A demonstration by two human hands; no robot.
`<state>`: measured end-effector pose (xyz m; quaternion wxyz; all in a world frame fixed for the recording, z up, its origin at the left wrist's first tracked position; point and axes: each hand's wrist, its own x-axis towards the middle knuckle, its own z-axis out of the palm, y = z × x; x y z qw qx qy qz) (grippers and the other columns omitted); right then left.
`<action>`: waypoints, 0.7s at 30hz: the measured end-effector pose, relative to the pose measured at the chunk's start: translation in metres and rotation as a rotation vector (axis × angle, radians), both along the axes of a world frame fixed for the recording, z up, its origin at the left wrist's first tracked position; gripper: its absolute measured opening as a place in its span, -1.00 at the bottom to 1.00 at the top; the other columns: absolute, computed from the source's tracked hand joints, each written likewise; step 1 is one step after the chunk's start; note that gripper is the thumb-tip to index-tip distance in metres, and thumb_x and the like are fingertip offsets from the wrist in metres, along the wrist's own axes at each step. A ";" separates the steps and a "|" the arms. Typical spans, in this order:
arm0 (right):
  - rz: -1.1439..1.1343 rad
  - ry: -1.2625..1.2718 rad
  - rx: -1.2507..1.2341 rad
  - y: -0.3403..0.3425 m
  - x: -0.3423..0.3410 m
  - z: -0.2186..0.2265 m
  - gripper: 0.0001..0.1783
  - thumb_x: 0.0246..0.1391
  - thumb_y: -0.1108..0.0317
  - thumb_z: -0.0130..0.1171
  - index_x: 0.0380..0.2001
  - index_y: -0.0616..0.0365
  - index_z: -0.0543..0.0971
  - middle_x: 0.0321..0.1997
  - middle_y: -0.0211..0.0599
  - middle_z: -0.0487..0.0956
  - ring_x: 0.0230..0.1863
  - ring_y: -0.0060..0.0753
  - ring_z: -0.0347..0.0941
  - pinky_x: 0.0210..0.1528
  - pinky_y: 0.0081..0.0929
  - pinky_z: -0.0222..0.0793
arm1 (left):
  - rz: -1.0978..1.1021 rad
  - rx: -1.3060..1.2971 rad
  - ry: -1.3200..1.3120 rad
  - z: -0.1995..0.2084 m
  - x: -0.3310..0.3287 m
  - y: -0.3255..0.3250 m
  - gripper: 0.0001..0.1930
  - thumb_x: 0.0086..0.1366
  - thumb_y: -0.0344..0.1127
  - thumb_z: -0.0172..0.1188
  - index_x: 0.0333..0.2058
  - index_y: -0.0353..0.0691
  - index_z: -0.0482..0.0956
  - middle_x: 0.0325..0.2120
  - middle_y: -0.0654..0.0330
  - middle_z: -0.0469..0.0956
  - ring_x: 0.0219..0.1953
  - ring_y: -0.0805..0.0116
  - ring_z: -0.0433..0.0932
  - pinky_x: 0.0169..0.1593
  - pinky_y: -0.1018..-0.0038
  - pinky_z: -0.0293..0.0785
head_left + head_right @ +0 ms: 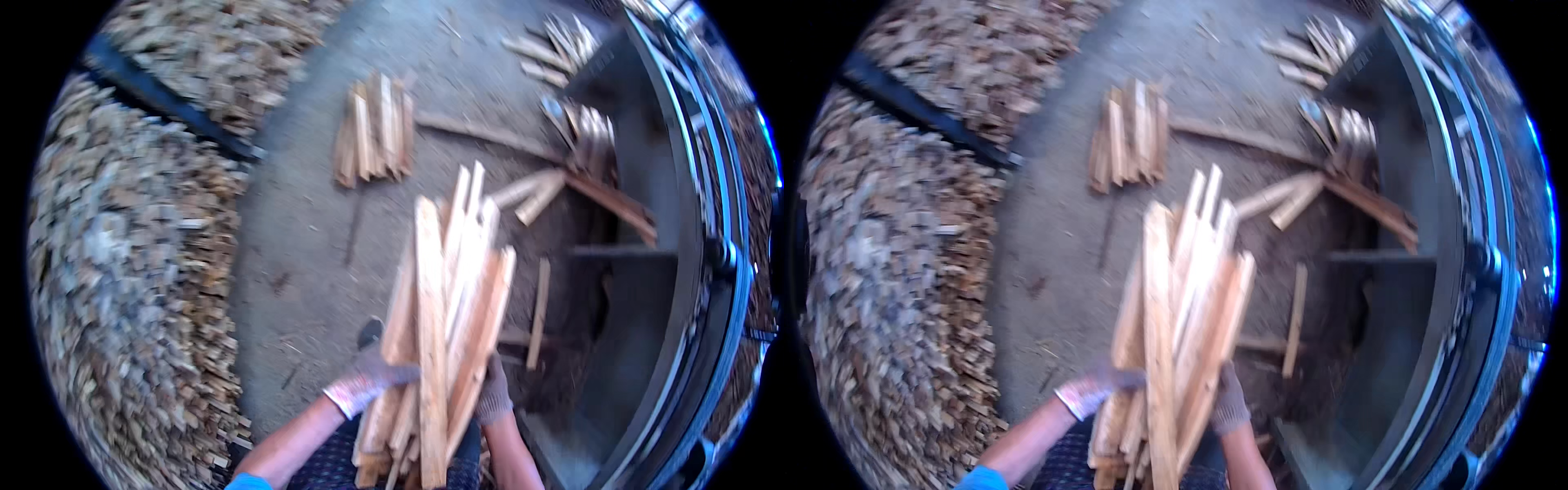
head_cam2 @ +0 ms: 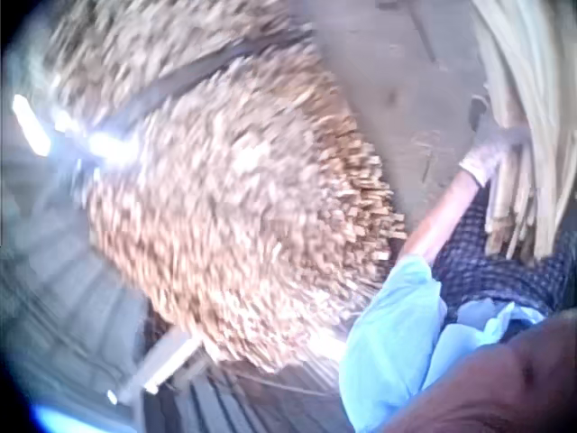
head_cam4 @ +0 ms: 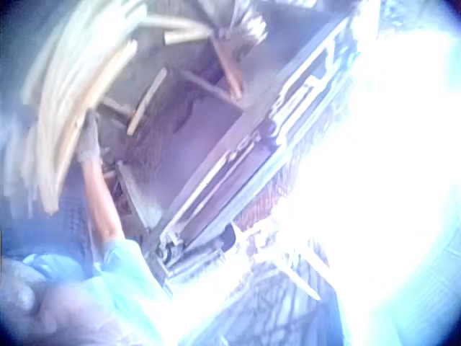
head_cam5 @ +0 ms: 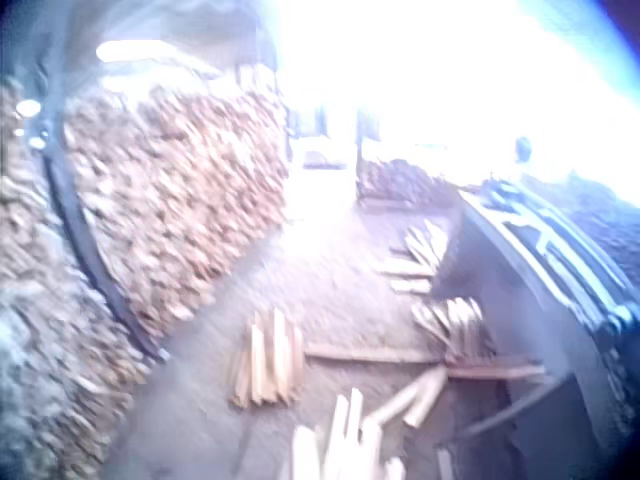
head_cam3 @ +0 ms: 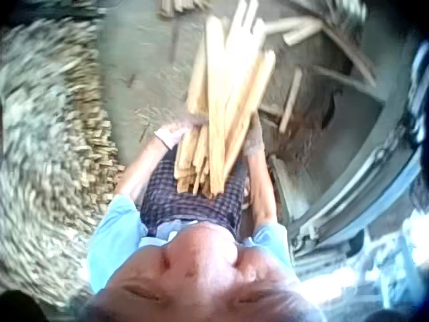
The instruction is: The person gathers loose wooden planks from the floor of a lumber yard and stacks them onto a large pile. They repeatedly bend down to pick up bundles of wood and place them in an organized manner.
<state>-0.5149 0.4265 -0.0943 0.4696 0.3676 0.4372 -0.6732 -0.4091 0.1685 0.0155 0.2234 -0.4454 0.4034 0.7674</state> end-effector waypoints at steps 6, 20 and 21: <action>0.300 -0.043 -0.125 -0.008 0.049 0.047 -0.22 0.23 -0.22 0.12 0.30 0.14 0.39 0.22 0.02 0.53 0.17 0.08 0.48 0.18 -0.01 0.47 | 0.208 -0.182 0.043 0.019 0.113 0.047 0.01 -0.03 0.06 0.63 0.26 -0.47 0.37 0.07 0.01 0.59 0.06 0.27 0.58 0.21 0.38 0.47; 0.802 0.070 -0.411 -0.062 0.012 0.114 -0.05 0.20 -0.45 0.01 0.36 0.09 0.34 0.25 -0.01 0.50 0.21 0.11 0.41 0.27 0.00 0.39 | 0.692 -0.396 0.389 0.104 0.159 0.071 0.11 -0.04 0.04 0.62 0.36 -0.40 0.22 0.25 -0.03 0.42 0.27 0.21 0.39 0.36 0.36 0.24; 0.839 0.096 -0.392 -0.078 0.020 0.141 -0.07 0.21 -0.44 0.02 0.35 0.10 0.36 0.24 -0.02 0.51 0.20 0.09 0.42 0.27 0.00 0.40 | 0.709 -0.416 0.409 0.110 0.162 0.064 0.11 -0.04 0.04 0.62 0.36 -0.40 0.22 0.26 -0.03 0.41 0.28 0.21 0.38 0.37 0.35 0.23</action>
